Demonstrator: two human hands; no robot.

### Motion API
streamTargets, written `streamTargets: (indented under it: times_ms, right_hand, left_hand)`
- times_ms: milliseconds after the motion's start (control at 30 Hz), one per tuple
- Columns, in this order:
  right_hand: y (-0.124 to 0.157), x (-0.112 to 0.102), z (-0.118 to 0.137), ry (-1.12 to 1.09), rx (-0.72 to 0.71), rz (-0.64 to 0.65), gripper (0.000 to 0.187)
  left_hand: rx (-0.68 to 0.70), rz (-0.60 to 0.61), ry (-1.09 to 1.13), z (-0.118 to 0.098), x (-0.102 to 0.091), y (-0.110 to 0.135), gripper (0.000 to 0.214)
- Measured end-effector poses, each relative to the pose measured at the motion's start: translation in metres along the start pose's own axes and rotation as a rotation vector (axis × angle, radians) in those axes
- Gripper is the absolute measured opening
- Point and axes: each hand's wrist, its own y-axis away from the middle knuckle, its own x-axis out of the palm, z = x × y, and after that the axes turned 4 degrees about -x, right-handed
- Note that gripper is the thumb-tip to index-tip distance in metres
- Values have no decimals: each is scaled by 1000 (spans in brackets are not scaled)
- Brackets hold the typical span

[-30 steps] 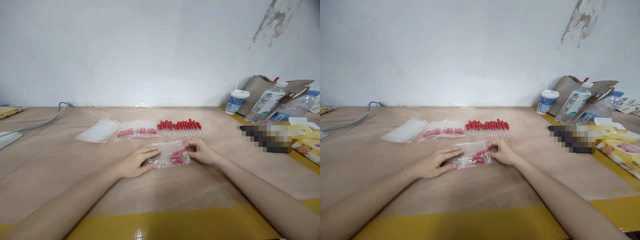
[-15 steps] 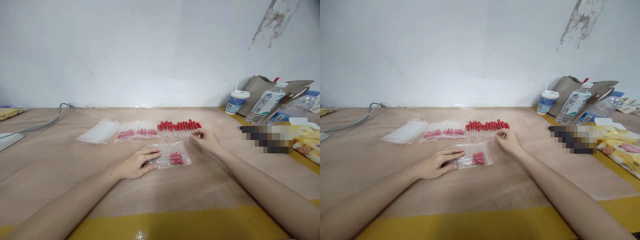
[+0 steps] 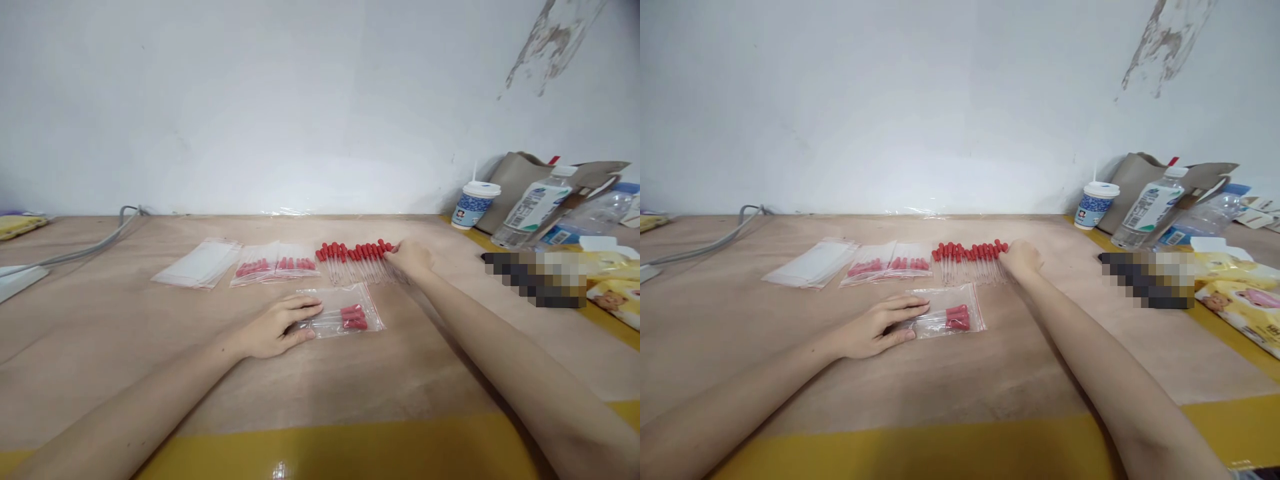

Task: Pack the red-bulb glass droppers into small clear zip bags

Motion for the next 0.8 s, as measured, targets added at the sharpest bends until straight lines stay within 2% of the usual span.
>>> streamTargets:
  times_ms: [167, 300, 367, 467, 633, 700, 800]
  right_hand:
    - [4, 2, 8, 93, -54, -11, 24]
    - [2, -2, 9, 30, -12, -1, 23]
    - [1, -9, 7, -115, 5, 46, 21]
    - [7, -20, 2, -381, -58, 122, 27]
    - [44, -23, -7, -999, -203, 226, 36]
    - [62, -17, -10, -1170, -188, 207, 54]
    - [81, -6, -12, -1260, -165, 196, 83]
  left_hand:
    - [6, -6, -1, 1, 0, 0, 47]
    - [2, -3, -5, 1, 0, 1, 47]
    - [-2, -1, -6, 1, 0, 1, 47]
    - [0, 1, -5, 0, -1, 0, 47]
    - [-4, -4, -1, 0, 0, 0, 46]
    - [-9, -1, -7, 1, 0, 0, 46]
    - [-9, 3, -14, 1, 0, 1, 46]
